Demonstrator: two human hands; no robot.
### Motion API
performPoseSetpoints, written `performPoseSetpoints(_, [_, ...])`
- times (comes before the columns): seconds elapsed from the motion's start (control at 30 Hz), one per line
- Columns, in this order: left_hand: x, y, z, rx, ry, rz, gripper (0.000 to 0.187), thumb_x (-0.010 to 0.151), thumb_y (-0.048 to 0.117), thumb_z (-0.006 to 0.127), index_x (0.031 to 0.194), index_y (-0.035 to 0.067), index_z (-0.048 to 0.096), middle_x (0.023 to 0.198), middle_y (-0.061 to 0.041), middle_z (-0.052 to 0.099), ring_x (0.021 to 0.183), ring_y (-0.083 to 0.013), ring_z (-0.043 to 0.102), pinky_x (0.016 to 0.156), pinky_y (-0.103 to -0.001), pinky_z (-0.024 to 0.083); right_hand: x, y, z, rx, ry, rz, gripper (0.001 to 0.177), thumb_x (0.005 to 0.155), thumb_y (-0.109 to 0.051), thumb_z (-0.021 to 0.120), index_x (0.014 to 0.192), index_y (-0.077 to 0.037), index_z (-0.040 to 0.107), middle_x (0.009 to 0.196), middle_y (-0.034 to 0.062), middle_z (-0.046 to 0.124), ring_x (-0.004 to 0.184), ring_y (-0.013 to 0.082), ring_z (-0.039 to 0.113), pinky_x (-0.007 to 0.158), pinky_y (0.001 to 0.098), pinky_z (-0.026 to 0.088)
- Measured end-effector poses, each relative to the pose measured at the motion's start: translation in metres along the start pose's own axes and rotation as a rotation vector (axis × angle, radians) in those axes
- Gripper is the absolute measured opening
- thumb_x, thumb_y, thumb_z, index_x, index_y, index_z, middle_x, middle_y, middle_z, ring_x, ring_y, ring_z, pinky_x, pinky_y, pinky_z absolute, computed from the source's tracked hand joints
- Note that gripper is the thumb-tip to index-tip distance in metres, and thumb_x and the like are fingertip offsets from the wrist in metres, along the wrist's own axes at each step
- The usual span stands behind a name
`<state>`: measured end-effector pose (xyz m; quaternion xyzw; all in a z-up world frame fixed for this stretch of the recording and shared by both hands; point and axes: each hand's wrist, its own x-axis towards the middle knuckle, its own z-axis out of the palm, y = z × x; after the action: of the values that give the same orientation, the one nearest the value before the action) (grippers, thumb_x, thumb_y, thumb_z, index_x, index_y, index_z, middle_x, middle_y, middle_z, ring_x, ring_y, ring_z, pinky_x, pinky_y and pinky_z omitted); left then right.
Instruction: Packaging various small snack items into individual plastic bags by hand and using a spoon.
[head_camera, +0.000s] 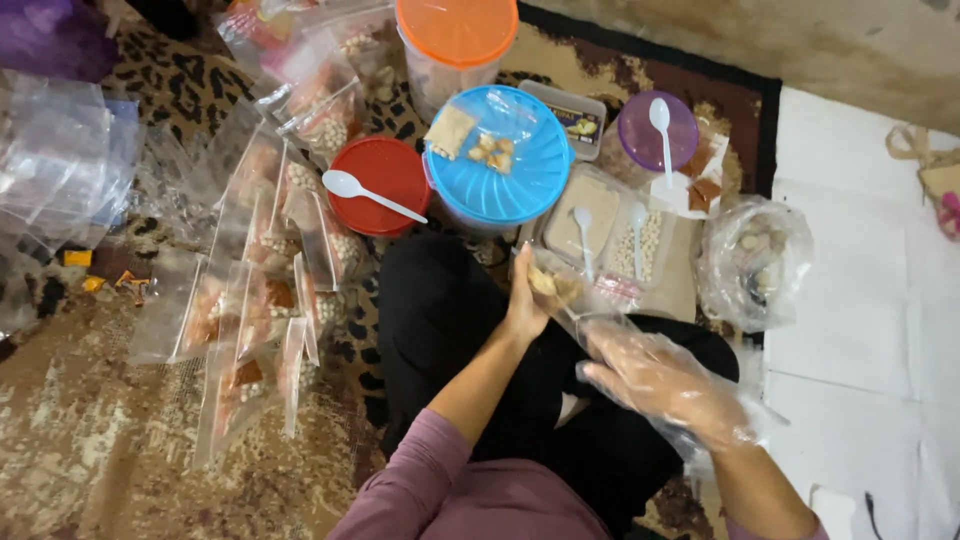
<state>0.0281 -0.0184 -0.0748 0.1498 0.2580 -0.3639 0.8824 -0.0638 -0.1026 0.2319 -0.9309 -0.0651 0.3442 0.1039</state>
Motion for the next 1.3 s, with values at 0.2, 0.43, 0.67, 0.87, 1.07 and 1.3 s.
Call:
performPoseSetpoints(0.2, [-0.025,0.003,0.025,-0.015,0.096,0.195,0.052,0.087,0.064,0.063,0.109,0.017,0.066,0.086,-0.001,0.069,0.068,-0.0157,0.068,0.059,-0.034,0.06,-0.025,-0.008,-0.077,0.033,-0.104,0.205,0.046,0.091,-0.061,0.049,0.126,-0.037,0.066,0.129,-0.0082,0.072,0.118,0.0141,0.068,0.105,0.0347,0.051])
performPoseSetpoints(0.43, [-0.021,-0.009,0.021,0.0,0.118,0.105,0.054,0.086,0.072,0.06,0.1,0.02,0.062,0.079,0.001,0.065,0.066,-0.0117,0.066,0.059,-0.035,0.062,0.125,-0.006,-0.158,-0.136,0.304,-0.208,0.033,0.1,-0.041,0.047,0.119,-0.019,0.063,0.12,0.0009,0.071,0.102,0.0244,0.069,0.089,0.0426,0.05])
performPoseSetpoints(0.67, [-0.032,-0.011,0.032,0.107,0.054,0.036,0.063,0.087,0.078,0.051,0.094,0.018,0.068,0.077,-0.001,0.071,0.062,-0.0154,0.069,0.051,-0.03,0.055,0.328,-0.02,-0.162,-0.333,0.703,-0.343,0.028,0.095,-0.036,0.056,0.107,-0.011,0.06,0.108,0.0151,0.063,0.093,0.0384,0.064,0.078,0.0506,0.049])
performPoseSetpoints(0.87, [-0.038,-0.005,0.046,0.064,0.204,0.034,0.052,0.086,0.064,0.067,0.115,0.024,0.052,0.103,-0.003,0.059,0.084,-0.0229,0.069,0.064,-0.044,0.064,0.417,-0.002,-0.152,-0.608,0.793,-0.374,0.023,0.087,-0.029,0.066,0.1,-0.011,0.061,0.096,0.0138,0.059,0.075,0.0382,0.064,0.059,0.0509,0.052])
performPoseSetpoints(1.07, [-0.054,0.003,0.063,0.201,0.278,0.06,0.048,0.092,0.056,0.06,0.119,0.019,0.045,0.106,-0.004,0.052,0.078,-0.0193,0.068,0.046,-0.036,0.06,0.411,0.005,-0.163,-1.171,1.029,-0.504,0.009,0.087,-0.012,0.054,0.093,-0.017,0.06,0.08,0.0023,0.056,0.058,0.021,0.059,0.047,0.0346,0.046])
performPoseSetpoints(1.3, [-0.043,-0.004,0.053,0.206,0.324,0.114,0.051,0.091,0.054,0.059,0.121,0.015,0.045,0.111,-0.004,0.048,0.091,-0.0191,0.065,0.052,-0.037,0.06,0.337,-0.023,-0.24,-0.404,0.527,-0.345,0.028,0.108,-0.036,0.052,0.105,-0.009,0.06,0.098,0.0123,0.064,0.081,0.0317,0.061,0.069,0.0469,0.044])
